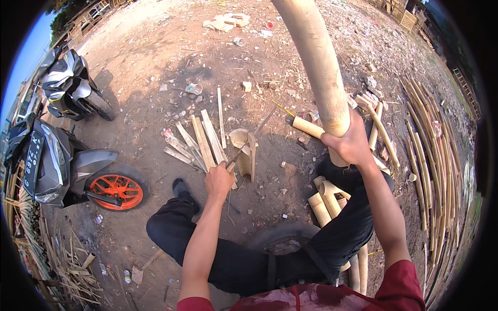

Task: The person shapes bamboo stalks by hand using a machete, whittling down edges and splitting pieces while sitting outdoors.

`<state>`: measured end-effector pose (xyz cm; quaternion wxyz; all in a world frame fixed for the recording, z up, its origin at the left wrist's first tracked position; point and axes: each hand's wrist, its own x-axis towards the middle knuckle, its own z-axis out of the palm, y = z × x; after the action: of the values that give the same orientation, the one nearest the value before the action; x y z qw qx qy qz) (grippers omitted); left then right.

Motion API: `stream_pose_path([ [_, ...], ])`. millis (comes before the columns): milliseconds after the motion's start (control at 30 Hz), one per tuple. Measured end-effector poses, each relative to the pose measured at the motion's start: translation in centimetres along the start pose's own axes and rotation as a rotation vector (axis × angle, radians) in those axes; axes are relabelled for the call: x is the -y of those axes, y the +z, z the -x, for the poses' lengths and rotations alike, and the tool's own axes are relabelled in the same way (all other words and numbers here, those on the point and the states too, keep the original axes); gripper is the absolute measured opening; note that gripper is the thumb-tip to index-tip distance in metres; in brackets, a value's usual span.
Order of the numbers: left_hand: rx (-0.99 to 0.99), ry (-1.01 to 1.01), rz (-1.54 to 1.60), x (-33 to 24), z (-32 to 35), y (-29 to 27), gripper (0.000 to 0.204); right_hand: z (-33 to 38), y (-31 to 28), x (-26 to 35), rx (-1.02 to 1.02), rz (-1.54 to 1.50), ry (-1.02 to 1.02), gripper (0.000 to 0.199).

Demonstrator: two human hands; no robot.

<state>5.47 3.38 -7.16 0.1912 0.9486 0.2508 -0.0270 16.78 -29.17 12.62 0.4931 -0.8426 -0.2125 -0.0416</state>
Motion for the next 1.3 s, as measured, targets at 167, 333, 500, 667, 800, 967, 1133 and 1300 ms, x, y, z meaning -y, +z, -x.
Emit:
stream_pose_path([
  [167, 0.035, 0.000, 0.002, -1.7, 0.4, 0.1, 0.030, 2.4, 4.8, -4.3, -0.131, -0.228, 0.052, 0.043],
  [333, 0.106, 0.052, -0.046, -1.5, -0.6, 0.4, 0.031, 11.9, 11.7, -14.2, 0.366, 0.323, 0.537, 0.073],
  [500, -0.004, 0.037, 0.052, -1.4, -1.2, 3.6, 0.027, 7.9, 9.5, -10.6, 0.264, 0.273, 0.457, 0.069],
  [667, 0.017, 0.013, 0.071, -0.4, -1.0, 3.9, 0.027, 0.6, 2.2, 0.0, -0.097, 0.000, 0.114, 0.051],
  [800, 0.045, 0.000, 0.061, 0.0, -1.0, 3.8, 0.029, -1.6, -1.0, 3.9, -0.323, -0.341, -0.205, 0.018],
  [967, 0.048, -0.002, 0.074, 0.4, -0.6, 3.8, 0.028, 4.5, 8.9, -10.0, -0.200, -0.322, 0.003, 0.046],
  [1133, 0.099, 0.030, -0.020, 0.0, -2.2, 4.1, 0.026, 8.5, 15.3, -15.4, 0.446, 0.216, 0.575, 0.063],
  [1300, 0.108, -0.007, 0.032, -1.2, -0.6, 6.2, 0.020, 1.9, 9.5, -9.6, 0.123, 0.295, 0.255, 0.057],
])
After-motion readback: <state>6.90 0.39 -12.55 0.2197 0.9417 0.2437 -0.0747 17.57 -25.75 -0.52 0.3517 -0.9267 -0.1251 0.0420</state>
